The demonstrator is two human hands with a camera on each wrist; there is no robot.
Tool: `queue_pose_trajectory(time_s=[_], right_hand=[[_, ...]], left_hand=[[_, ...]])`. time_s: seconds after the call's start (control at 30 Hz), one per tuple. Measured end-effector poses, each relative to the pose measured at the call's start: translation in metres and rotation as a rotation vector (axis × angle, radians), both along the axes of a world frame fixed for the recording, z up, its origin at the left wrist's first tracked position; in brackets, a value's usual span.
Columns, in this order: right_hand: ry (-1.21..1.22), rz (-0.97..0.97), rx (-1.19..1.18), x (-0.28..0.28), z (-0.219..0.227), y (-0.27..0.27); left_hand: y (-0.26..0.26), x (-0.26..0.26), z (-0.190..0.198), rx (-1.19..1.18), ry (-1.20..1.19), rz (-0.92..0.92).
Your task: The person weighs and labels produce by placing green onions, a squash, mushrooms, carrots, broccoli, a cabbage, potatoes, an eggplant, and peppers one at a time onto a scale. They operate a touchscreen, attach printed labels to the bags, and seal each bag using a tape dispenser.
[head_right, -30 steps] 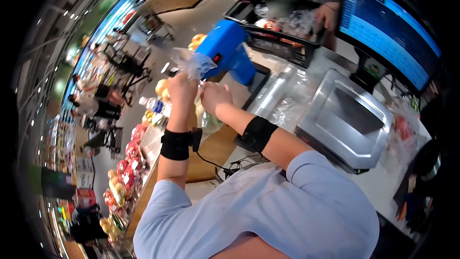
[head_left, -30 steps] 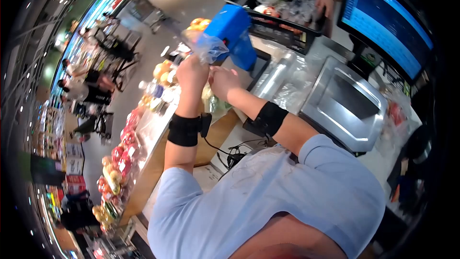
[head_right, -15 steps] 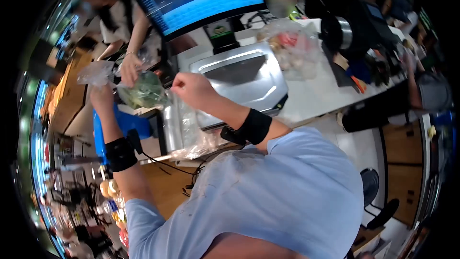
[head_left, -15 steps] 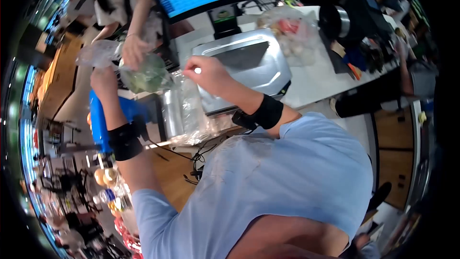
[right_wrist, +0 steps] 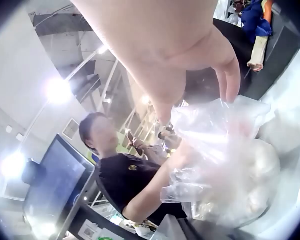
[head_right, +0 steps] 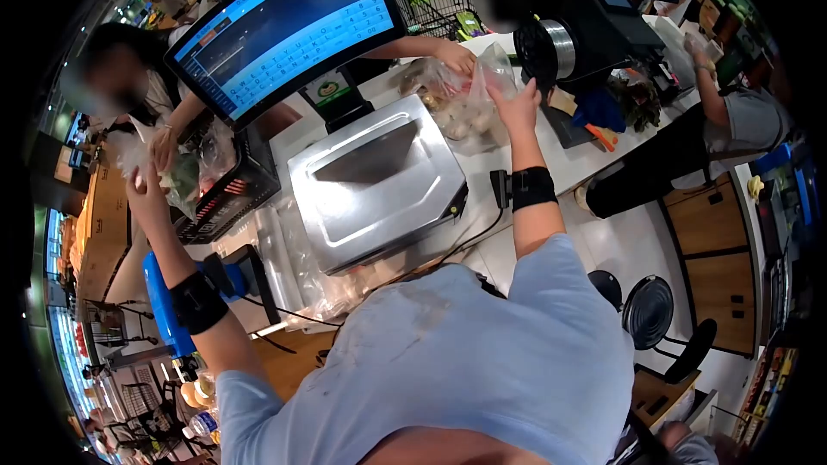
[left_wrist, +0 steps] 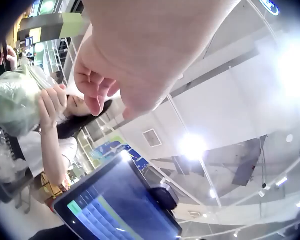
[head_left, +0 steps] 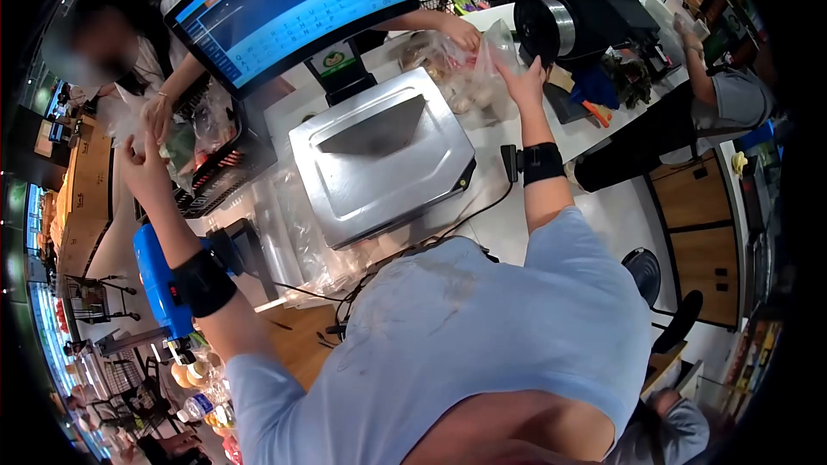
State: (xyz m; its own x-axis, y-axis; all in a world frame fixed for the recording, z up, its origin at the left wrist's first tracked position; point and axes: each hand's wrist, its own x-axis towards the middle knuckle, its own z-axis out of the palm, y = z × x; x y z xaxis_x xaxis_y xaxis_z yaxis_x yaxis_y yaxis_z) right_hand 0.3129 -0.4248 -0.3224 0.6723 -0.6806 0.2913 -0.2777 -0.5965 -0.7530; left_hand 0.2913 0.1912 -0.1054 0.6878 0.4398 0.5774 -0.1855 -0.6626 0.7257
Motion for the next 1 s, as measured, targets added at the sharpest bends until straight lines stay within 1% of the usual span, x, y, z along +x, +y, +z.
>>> queue_pose_trajectory(time_s=[0.03,0.1,0.17,0.23,0.27,0.33,0.37,0.43,0.47,0.53,0.57,0.63,0.67,0.73,0.83,0.87,0.93,0.97,1.0], right_hand=[[0.024,-0.035,0.074,0.01,-0.005,-0.006],[0.024,-0.025,0.09,0.042,-0.025,-0.012],[0.028,-0.013,0.105,0.062,-0.043,-0.014],[0.173,0.149,0.305,0.076,-0.053,-0.012],[0.178,0.151,0.305,0.077,-0.06,-0.015],[0.31,0.292,0.141,0.078,-0.071,-0.028],[0.316,0.295,0.138,0.076,-0.074,-0.036],[0.497,0.216,-0.032,0.062,-0.07,-0.044],[0.508,0.223,-0.041,0.054,-0.069,-0.045],[0.151,0.253,-0.047,0.033,-0.049,-0.039],[0.161,0.261,-0.054,0.024,-0.031,-0.034],[0.021,0.233,0.064,0.009,0.008,-0.022],[0.033,0.237,0.059,0.005,0.017,-0.02],[-0.127,0.278,0.013,-0.004,0.029,-0.02],[-0.186,0.263,-0.009,-0.022,0.043,-0.021],[-0.185,0.266,-0.014,-0.03,0.05,-0.021],[-0.136,0.199,0.039,-0.047,0.071,-0.019],[-0.137,0.201,0.038,-0.055,0.082,-0.017],[-0.238,0.228,0.082,-0.062,0.094,-0.013]], left_hand=[[-0.018,-0.011,0.002,0.003,0.003,-0.001],[-0.067,-0.04,-0.005,-0.02,0.051,-0.121],[-0.094,-0.054,-0.025,-0.065,0.136,-0.232],[-0.128,-0.069,-0.039,-0.132,0.234,-0.327],[-0.136,-0.072,-0.048,-0.135,0.264,-0.365],[-0.145,-0.075,-0.071,-0.148,0.301,-0.418],[-0.149,-0.077,-0.078,-0.134,0.342,-0.412],[-0.163,-0.082,-0.088,-0.233,0.35,-0.415],[-0.166,-0.084,-0.093,-0.208,0.384,-0.41],[-0.175,-0.087,-0.099,-0.231,0.415,-0.394],[-0.181,-0.088,-0.101,-0.241,0.435,-0.388],[-0.192,-0.09,-0.102,-0.241,0.462,-0.382],[-0.196,-0.09,-0.105,-0.237,0.47,-0.392],[-0.206,-0.09,-0.109,-0.231,0.494,-0.406],[-0.214,-0.088,-0.117,-0.252,0.534,-0.402],[-0.216,-0.088,-0.12,-0.261,0.531,-0.437],[-0.225,-0.091,-0.121,-0.259,0.535,-0.449],[-0.228,-0.093,-0.121,-0.251,0.544,-0.459],[-0.229,-0.094,-0.125,-0.314,0.536,-0.495]])
